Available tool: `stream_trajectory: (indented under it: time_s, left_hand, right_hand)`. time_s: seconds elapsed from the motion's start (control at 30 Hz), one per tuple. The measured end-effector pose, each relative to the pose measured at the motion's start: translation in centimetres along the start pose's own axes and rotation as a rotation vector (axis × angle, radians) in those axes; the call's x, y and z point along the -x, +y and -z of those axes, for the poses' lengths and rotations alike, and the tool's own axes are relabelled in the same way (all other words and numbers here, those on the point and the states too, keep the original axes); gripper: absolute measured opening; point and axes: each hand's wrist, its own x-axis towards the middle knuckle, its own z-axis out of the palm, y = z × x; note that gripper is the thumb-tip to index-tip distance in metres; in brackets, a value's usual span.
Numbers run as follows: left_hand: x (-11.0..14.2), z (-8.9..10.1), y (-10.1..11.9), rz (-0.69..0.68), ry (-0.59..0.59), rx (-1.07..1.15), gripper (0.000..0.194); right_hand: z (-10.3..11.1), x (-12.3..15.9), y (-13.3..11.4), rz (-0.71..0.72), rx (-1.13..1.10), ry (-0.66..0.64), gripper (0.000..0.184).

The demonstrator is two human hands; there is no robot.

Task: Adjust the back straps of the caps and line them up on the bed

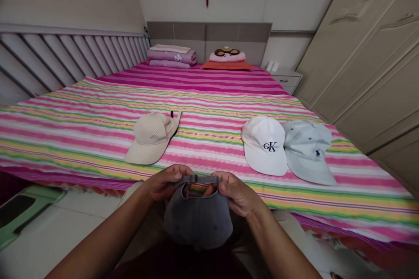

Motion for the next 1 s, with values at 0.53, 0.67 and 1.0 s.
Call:
stream_trajectory:
  time_s: [0.53,0.67,1.0]
  left_hand:
    - [0.9,0.4,-1.6,0.005,-0.136,0.075,0.034]
    - [0.5,0.7,-1.7,-0.065,-0.112,0.156,0.038]
    - [-1.1,1.0,-1.5,-0.015,-0.144,0.154,0.032]
  right_hand:
    - [-0.2,0.6,1.5,0.049,-0.060,0.108,0.042]
    - [0.6,0.5,1.6,0.075,-0.068,0.021,0.036]
    - [2.7,-0.2,1.1,0.071,-0.264,0.147,0.024]
